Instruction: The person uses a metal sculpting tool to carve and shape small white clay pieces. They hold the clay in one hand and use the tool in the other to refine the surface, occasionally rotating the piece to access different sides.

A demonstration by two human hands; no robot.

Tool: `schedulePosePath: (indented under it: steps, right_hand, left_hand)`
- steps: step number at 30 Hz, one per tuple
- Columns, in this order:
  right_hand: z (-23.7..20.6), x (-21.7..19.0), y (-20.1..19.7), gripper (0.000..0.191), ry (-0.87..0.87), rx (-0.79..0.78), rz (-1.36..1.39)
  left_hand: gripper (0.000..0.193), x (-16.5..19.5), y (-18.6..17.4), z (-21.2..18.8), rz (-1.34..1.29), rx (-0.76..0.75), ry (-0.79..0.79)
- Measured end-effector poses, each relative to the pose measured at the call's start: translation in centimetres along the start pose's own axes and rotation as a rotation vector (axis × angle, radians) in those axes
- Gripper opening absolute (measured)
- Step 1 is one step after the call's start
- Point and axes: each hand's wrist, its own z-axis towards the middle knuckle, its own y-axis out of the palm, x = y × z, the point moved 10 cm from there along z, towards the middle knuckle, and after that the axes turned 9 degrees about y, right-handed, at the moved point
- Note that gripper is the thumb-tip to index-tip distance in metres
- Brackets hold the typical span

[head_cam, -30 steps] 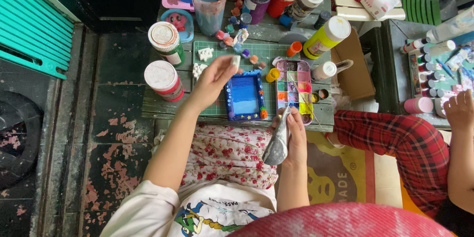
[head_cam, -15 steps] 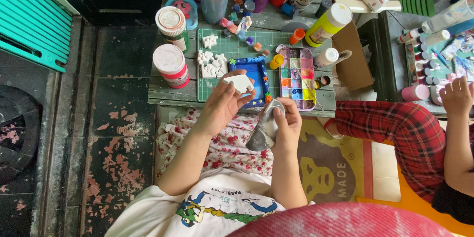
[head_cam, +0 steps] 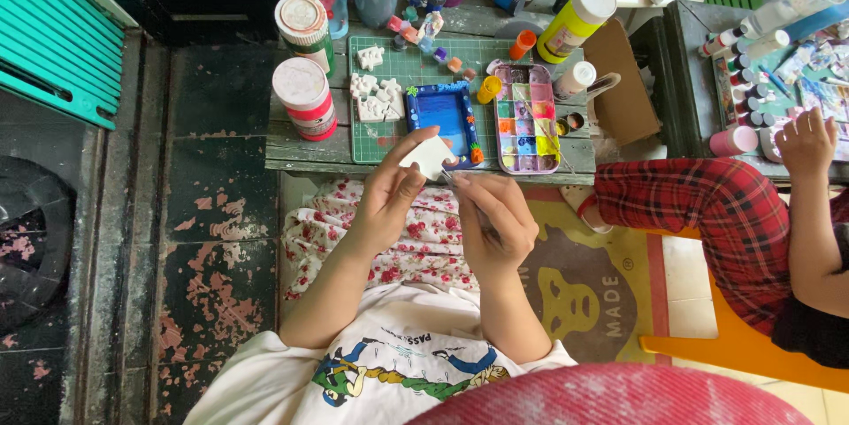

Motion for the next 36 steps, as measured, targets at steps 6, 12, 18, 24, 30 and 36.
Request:
schedulePosePath:
  steps: [6, 12, 18, 24, 30, 36]
  right_hand:
    - [0.1, -1.7, -0.1, 0.026, -0.085, 0.029, -0.076]
    - [-0.4, -2.4, 0.7, 0.026, -0.141, -0.038, -0.006]
    - [-0.4, -1.0, -0.2, 0.026, -0.033, 0.042, -0.017]
    - [-0.4, -1.0, 0.2, 0.023, -0.040, 0.039, -0.040]
    - [-0.3, -1.5, 0.4, 0.025, -0.050, 0.026, -0.055]
    - [-0.2, -1.1, 0.4, 0.024, -0.012, 0.053, -0.031]
  left_hand:
    - [0.050, 0.7, 0.0, -0.1, 0.038, -0.009, 0.019]
    - [0.054, 0.5, 0.1, 0.0, 0.001, -0.014, 0.023]
    - [0.054, 0.0, -0.2, -0.2, -0.045, 0.008, -0.019]
    - [0.054, 0.1, 0.0, -0.2, -0.035, 0.004, 0.006]
    - [0.053, 0.4, -0.1, -0.1, -0.001, -0.001, 0.029]
    - [0.050, 0.2, -0.3, -0.1, -0.002, 0.002, 0.037]
